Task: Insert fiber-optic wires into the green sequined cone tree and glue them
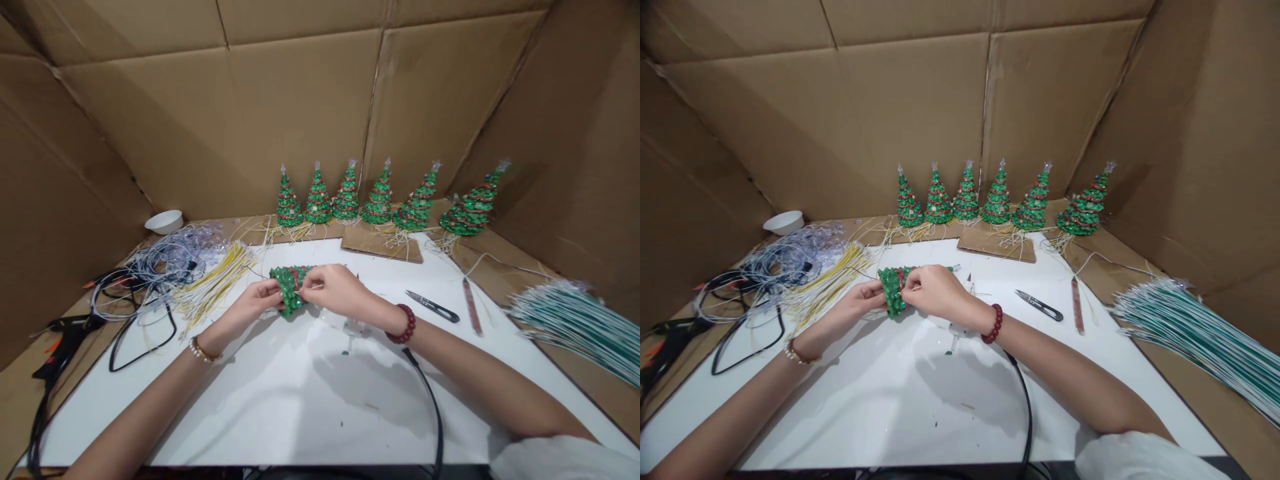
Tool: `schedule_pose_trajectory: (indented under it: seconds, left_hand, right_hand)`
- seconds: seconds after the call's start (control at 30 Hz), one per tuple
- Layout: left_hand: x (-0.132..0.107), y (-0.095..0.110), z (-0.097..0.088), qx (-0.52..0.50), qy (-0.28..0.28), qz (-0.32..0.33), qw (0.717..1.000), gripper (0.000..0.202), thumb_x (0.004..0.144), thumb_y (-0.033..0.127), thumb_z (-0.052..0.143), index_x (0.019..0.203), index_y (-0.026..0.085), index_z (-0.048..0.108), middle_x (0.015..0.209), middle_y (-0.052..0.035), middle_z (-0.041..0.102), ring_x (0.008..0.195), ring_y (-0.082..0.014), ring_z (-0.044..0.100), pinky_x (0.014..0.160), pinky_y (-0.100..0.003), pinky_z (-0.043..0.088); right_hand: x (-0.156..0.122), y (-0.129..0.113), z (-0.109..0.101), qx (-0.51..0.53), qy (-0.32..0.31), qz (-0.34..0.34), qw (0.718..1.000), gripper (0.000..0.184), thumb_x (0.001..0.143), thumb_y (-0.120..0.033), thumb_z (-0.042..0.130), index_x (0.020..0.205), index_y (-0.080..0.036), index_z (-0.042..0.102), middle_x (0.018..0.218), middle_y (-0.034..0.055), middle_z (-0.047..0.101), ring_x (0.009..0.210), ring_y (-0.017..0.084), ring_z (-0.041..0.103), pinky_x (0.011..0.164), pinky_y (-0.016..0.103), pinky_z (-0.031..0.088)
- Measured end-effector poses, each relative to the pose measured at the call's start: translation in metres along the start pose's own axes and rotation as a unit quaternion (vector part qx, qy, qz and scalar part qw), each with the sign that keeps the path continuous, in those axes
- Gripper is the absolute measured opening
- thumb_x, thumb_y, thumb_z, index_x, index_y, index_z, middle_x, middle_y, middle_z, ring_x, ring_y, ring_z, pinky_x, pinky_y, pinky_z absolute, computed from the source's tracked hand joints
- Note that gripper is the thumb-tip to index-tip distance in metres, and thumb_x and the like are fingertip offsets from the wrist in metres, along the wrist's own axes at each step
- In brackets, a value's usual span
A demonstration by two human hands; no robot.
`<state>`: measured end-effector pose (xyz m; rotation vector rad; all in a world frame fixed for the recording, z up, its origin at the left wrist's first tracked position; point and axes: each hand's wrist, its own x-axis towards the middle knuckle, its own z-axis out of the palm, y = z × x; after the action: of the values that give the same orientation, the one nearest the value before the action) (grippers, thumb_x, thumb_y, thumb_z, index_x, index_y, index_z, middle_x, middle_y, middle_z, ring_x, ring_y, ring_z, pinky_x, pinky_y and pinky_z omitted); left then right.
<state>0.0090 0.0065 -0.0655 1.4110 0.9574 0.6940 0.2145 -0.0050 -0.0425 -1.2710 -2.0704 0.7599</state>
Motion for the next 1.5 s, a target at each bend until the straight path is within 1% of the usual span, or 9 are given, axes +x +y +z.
schedule_pose_trajectory:
  seconds: [0.2, 0.4, 0.57, 0.93, 1.13, 1.23, 1.3, 1.4, 1.5]
  left_hand:
    - [-0.002, 0.000, 0.004, -0.002, 0.030, 0.006, 1.000, 0.033, 0.075, 0.040, 0.072, 0.093, 0.012, 0.071, 0.082, -0.0060, 0.069, 0.070, -0.0144, 0.058, 0.066, -0.025, 0.044]
    - [-0.005, -0.006, 0.007, -0.011, 0.070, 0.010, 0.997, 0.033, 0.074, 0.041, 0.073, 0.087, 0.012, 0.070, 0.072, -0.0035, 0.064, 0.065, -0.0138, 0.054, 0.065, -0.027, 0.043]
    - [-0.008, -0.008, 0.008, -0.005, 0.063, 0.022, 0.998, 0.033, 0.076, 0.043, 0.070, 0.089, 0.012, 0.069, 0.077, -0.0048, 0.064, 0.069, -0.0147, 0.055, 0.064, -0.026, 0.042]
    - [-0.008, -0.012, 0.014, -0.037, 0.060, 0.036, 0.997, 0.032, 0.073, 0.040, 0.074, 0.087, 0.012, 0.068, 0.077, -0.0047, 0.066, 0.067, -0.0132, 0.055, 0.064, -0.025, 0.044]
    - [-0.005, -0.012, 0.018, -0.047, 0.085, 0.038, 0.995, 0.035, 0.069, 0.039, 0.077, 0.092, 0.014, 0.067, 0.083, -0.0049, 0.067, 0.067, -0.0136, 0.056, 0.064, -0.025, 0.044]
    - [-0.006, -0.010, 0.019, -0.037, 0.083, 0.038, 0.995, 0.035, 0.069, 0.041, 0.076, 0.091, 0.014, 0.067, 0.082, -0.0046, 0.067, 0.067, -0.0140, 0.056, 0.063, -0.025, 0.043]
    - [-0.006, -0.011, 0.018, -0.019, 0.088, 0.038, 0.995, 0.032, 0.070, 0.041, 0.075, 0.083, 0.013, 0.067, 0.075, -0.0032, 0.065, 0.065, -0.0135, 0.054, 0.061, -0.025, 0.042]
    - [-0.005, -0.014, 0.016, 0.007, 0.100, 0.040, 0.994, 0.030, 0.072, 0.042, 0.073, 0.072, 0.012, 0.065, 0.066, -0.0017, 0.060, 0.061, -0.0130, 0.052, 0.059, -0.025, 0.041]
    - [-0.005, -0.015, 0.015, 0.018, 0.108, 0.039, 0.993, 0.030, 0.073, 0.041, 0.073, 0.071, 0.012, 0.063, 0.064, -0.0014, 0.059, 0.062, -0.0140, 0.053, 0.060, -0.026, 0.042]
  right_hand:
    - [-0.004, -0.006, 0.002, -0.078, 0.019, -0.005, 0.997, 0.015, 0.079, -0.022, 0.057, 0.073, -0.020, 0.070, 0.076, 0.0021, 0.070, 0.066, 0.014, 0.058, 0.058, 0.023, 0.032]
    - [-0.005, -0.009, 0.008, -0.093, 0.037, -0.031, 0.995, 0.015, 0.082, -0.021, 0.057, 0.076, -0.019, 0.070, 0.079, 0.0023, 0.070, 0.068, 0.014, 0.059, 0.062, 0.024, 0.034]
    - [-0.007, -0.005, 0.012, -0.099, 0.060, -0.056, 0.992, 0.017, 0.086, -0.021, 0.053, 0.081, -0.019, 0.069, 0.083, 0.0022, 0.069, 0.072, 0.013, 0.059, 0.064, 0.024, 0.035]
    - [-0.009, -0.001, 0.022, -0.202, 0.067, -0.145, 0.966, 0.015, 0.088, -0.018, 0.047, 0.080, -0.015, 0.059, 0.084, 0.0047, 0.060, 0.069, 0.013, 0.053, 0.059, 0.026, 0.032]
    - [-0.008, -0.001, 0.015, -0.120, 0.056, -0.112, 0.985, 0.004, 0.088, -0.015, 0.051, 0.091, -0.015, 0.052, 0.094, 0.0066, 0.058, 0.075, 0.015, 0.053, 0.064, 0.026, 0.037]
    - [-0.004, 0.000, 0.010, -0.038, 0.013, -0.093, 0.995, 0.006, 0.087, -0.011, 0.053, 0.085, -0.017, 0.051, 0.086, 0.0032, 0.057, 0.074, 0.014, 0.052, 0.066, 0.024, 0.037]
    - [-0.001, 0.001, 0.009, -0.006, -0.002, -0.099, 0.995, 0.013, 0.086, -0.007, 0.054, 0.079, -0.017, 0.050, 0.082, 0.0019, 0.058, 0.076, 0.013, 0.053, 0.067, 0.024, 0.038]
    - [0.002, 0.000, 0.010, -0.010, 0.007, -0.105, 0.994, 0.013, 0.085, -0.007, 0.058, 0.077, -0.017, 0.053, 0.083, 0.0022, 0.061, 0.079, 0.013, 0.054, 0.069, 0.023, 0.037]
    - [0.001, -0.003, 0.001, -0.032, -0.017, -0.057, 0.998, 0.005, 0.085, -0.015, 0.062, 0.084, -0.017, 0.058, 0.081, 0.0020, 0.065, 0.075, 0.013, 0.057, 0.064, 0.023, 0.036]
